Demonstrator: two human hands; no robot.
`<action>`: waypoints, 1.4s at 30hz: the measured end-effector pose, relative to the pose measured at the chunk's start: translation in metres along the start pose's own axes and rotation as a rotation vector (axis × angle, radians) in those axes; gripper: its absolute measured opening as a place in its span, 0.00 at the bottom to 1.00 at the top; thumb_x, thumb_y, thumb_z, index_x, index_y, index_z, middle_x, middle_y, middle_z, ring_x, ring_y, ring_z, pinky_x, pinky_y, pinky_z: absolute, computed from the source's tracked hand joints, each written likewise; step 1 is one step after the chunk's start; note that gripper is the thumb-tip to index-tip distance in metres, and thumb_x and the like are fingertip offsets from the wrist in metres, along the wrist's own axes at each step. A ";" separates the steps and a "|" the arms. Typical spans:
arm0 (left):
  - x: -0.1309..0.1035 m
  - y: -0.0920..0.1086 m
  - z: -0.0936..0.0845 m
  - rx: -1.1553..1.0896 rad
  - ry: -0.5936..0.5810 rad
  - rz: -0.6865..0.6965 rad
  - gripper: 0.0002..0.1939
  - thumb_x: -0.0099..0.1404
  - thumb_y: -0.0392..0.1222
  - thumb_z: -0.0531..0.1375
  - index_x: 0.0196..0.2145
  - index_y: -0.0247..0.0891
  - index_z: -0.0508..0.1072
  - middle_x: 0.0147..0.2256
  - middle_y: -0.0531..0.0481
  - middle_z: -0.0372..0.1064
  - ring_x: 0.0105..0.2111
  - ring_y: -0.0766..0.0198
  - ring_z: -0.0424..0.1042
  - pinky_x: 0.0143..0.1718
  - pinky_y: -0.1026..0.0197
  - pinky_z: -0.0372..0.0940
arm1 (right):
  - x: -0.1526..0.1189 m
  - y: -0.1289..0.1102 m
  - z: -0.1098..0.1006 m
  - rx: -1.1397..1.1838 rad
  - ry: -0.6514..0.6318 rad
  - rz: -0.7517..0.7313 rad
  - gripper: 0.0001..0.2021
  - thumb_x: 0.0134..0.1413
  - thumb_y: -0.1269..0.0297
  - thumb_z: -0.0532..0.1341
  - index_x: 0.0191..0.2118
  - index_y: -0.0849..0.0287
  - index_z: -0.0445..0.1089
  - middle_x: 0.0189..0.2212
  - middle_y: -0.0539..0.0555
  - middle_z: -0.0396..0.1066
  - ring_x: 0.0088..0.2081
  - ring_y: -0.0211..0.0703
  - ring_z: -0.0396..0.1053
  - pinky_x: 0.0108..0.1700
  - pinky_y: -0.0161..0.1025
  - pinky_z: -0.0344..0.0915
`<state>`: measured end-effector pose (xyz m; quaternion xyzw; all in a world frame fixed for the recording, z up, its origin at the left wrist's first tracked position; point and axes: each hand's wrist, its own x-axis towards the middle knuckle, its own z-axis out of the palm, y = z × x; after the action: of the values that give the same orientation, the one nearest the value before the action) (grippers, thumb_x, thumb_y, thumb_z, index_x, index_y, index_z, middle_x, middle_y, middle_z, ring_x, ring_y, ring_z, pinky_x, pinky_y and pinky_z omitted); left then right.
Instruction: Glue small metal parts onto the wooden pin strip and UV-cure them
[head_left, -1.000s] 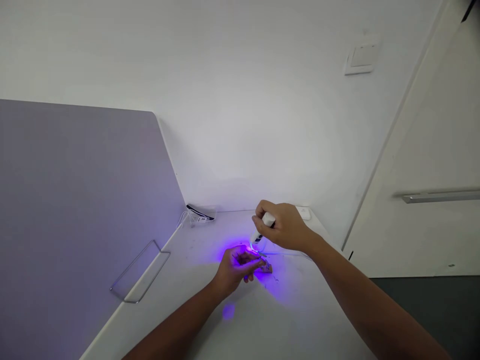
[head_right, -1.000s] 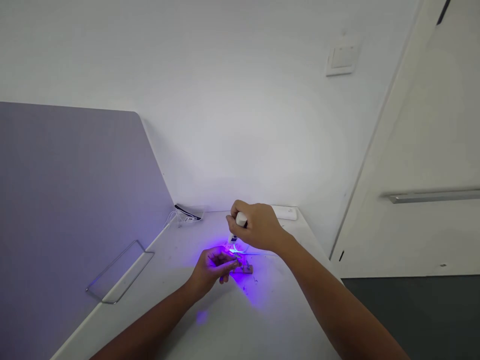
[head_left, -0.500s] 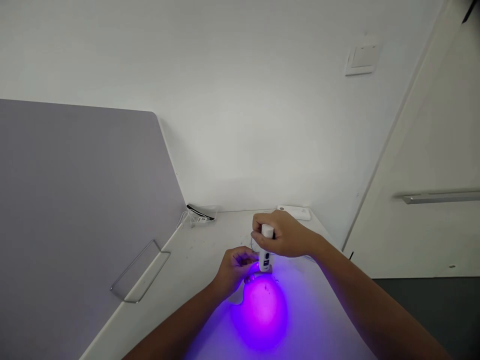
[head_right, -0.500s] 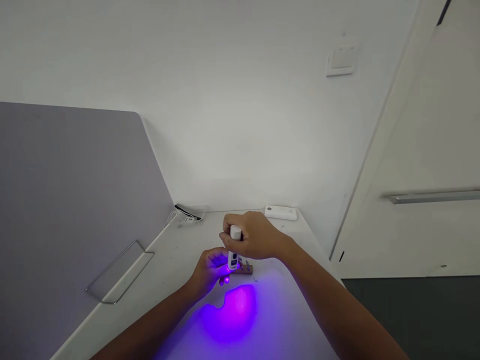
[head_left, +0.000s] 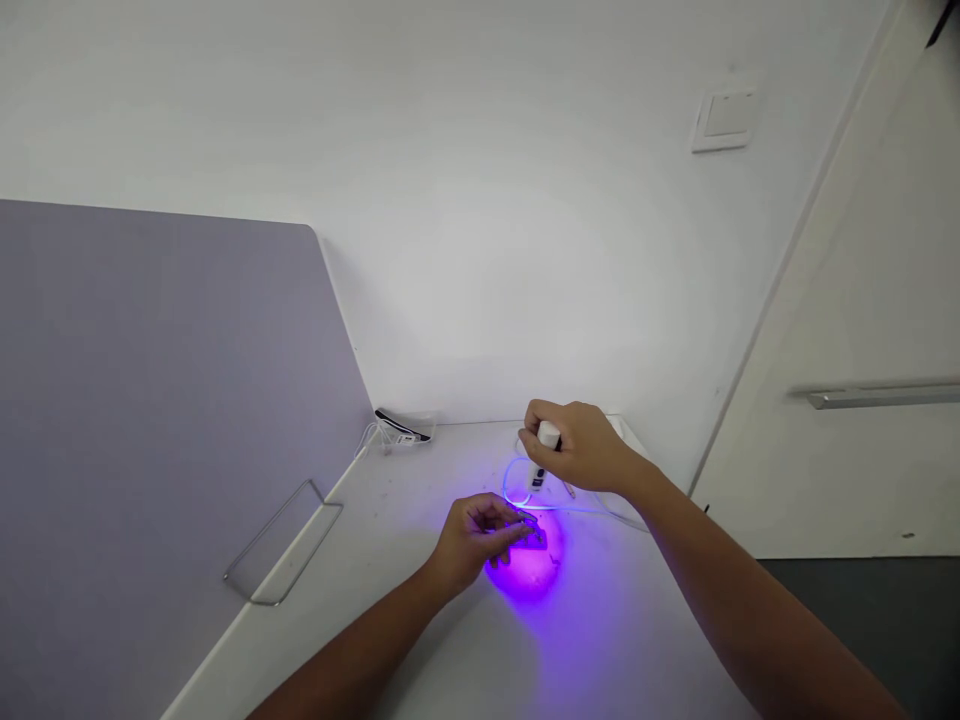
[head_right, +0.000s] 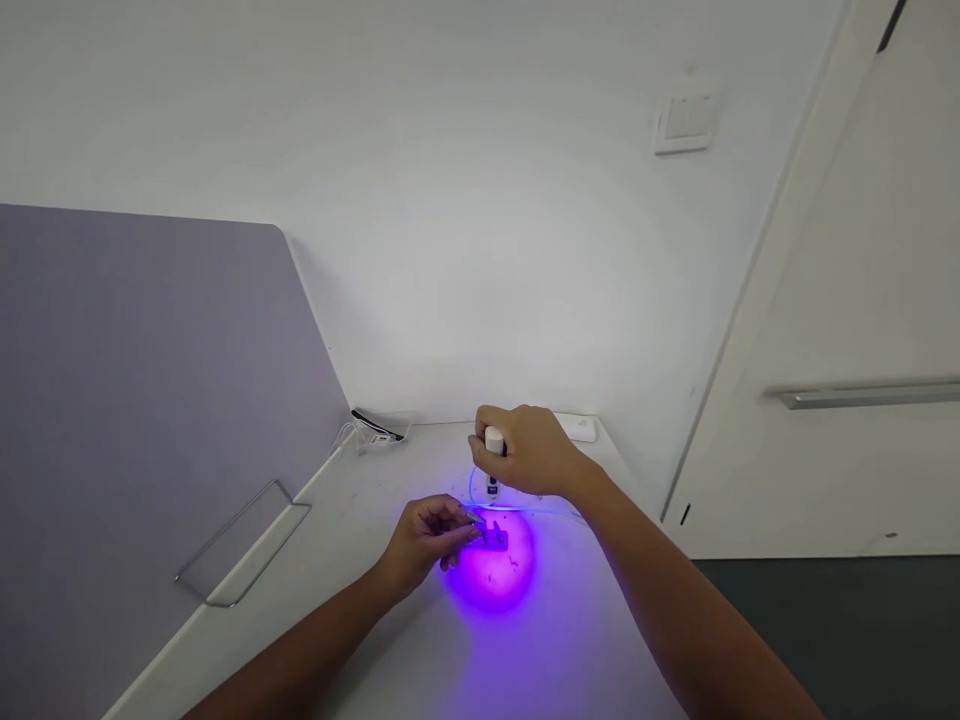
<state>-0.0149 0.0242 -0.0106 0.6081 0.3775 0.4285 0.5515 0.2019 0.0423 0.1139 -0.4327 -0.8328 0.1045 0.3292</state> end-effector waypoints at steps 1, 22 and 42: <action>0.000 -0.001 0.000 -0.010 -0.001 0.002 0.19 0.53 0.50 0.76 0.30 0.31 0.78 0.21 0.50 0.75 0.15 0.71 0.67 0.14 0.70 0.61 | -0.001 -0.001 -0.002 -0.011 -0.043 -0.013 0.06 0.62 0.61 0.60 0.33 0.53 0.66 0.15 0.42 0.66 0.19 0.36 0.61 0.28 0.35 0.52; 0.001 -0.003 -0.003 0.057 0.059 -0.007 0.20 0.50 0.49 0.77 0.29 0.31 0.78 0.19 0.52 0.70 0.15 0.70 0.67 0.15 0.69 0.61 | -0.009 -0.029 -0.004 0.209 -0.153 -0.165 0.08 0.63 0.61 0.60 0.32 0.55 0.65 0.20 0.44 0.70 0.21 0.33 0.62 0.29 0.33 0.58; 0.001 -0.004 -0.001 0.034 0.021 -0.040 0.20 0.48 0.46 0.78 0.30 0.32 0.77 0.15 0.57 0.67 0.14 0.69 0.66 0.14 0.70 0.60 | -0.007 -0.015 -0.005 -0.031 -0.160 -0.136 0.07 0.60 0.61 0.63 0.31 0.54 0.67 0.18 0.42 0.68 0.21 0.34 0.60 0.31 0.35 0.53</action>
<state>-0.0153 0.0262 -0.0144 0.6051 0.4025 0.4172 0.5457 0.1979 0.0267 0.1212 -0.3704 -0.8853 0.1032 0.2614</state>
